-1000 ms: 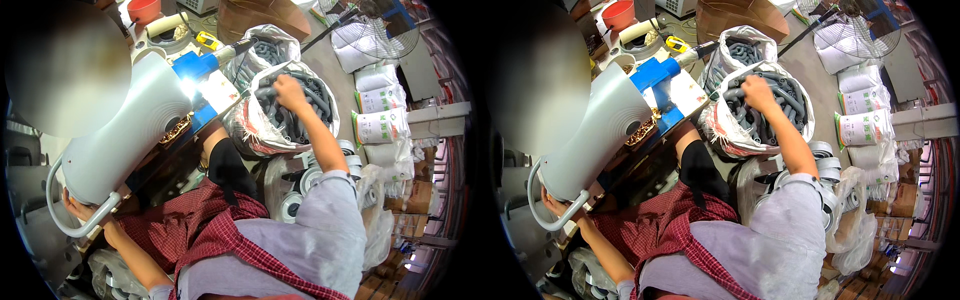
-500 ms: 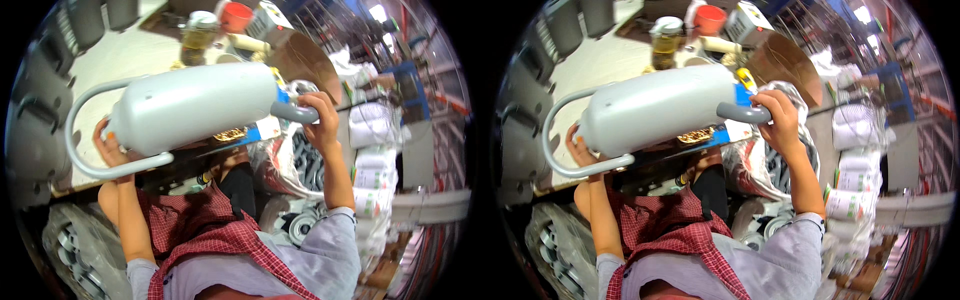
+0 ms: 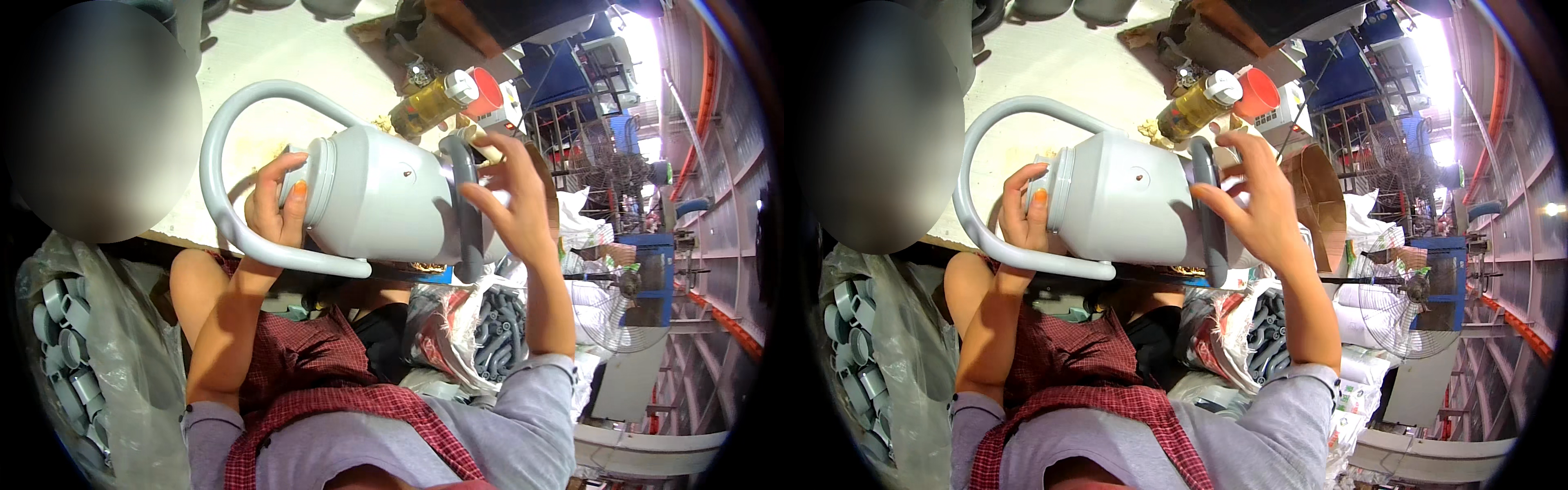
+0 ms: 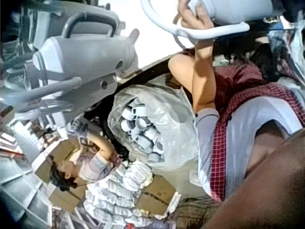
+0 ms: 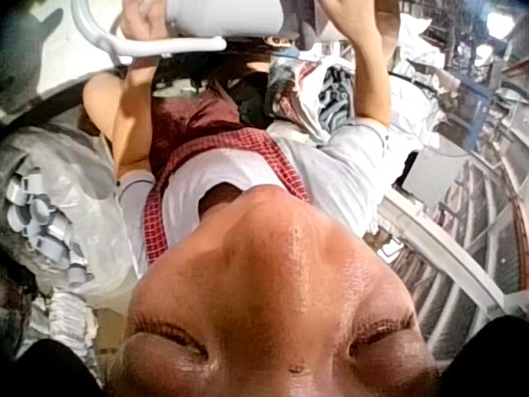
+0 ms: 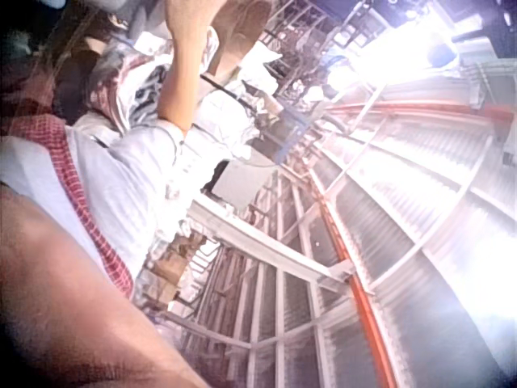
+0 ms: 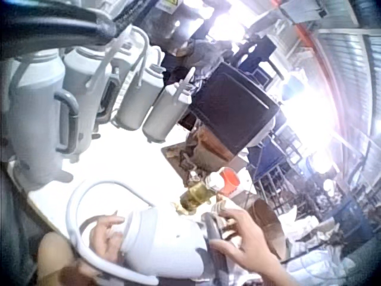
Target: The person assembles grey plastic kettles by attaching handles and lids. They pick up kettle bodies, insert handles into the side slots, and screw on lids, repeating this process for multiple units in a workshop setting.
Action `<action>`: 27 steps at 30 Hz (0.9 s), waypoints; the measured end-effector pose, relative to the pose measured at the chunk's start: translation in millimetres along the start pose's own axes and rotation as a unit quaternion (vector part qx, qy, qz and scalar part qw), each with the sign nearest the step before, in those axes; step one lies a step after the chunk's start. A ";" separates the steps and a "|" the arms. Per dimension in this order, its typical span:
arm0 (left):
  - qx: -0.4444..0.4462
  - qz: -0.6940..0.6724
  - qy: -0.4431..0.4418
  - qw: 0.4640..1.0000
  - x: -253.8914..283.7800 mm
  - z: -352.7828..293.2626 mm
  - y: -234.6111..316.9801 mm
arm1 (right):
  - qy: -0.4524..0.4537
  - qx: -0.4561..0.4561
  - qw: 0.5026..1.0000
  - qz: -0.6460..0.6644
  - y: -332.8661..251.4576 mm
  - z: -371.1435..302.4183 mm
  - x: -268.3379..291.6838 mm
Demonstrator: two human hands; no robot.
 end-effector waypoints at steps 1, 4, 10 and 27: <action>-0.003 0.000 -0.005 1.000 0.0 0.9 1.6 | -0.010 -0.010 0.997 -0.077 -3.6 11.5 -4.3; -0.023 0.000 0.008 1.000 -0.5 2.4 1.5 | -0.061 -0.035 0.997 -0.021 -3.6 22.3 -4.3; -0.036 0.028 0.003 0.999 3.9 4.5 5.9 | -0.038 0.207 0.954 -0.214 -51.7 17.5 1.3; 0.024 0.000 -0.046 0.999 8.6 3.5 13.6 | -0.109 0.215 0.943 -0.230 -57.2 35.8 -20.1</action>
Point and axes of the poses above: each hand's wrist, its own z-axis towards the middle knuckle, its own x-axis out of the back of the hand, y = z × x, the point moved 5 cm from there along z, towards the middle knuckle, and after that the axes turned 6 degrees about -y, right-handed, at the moved point
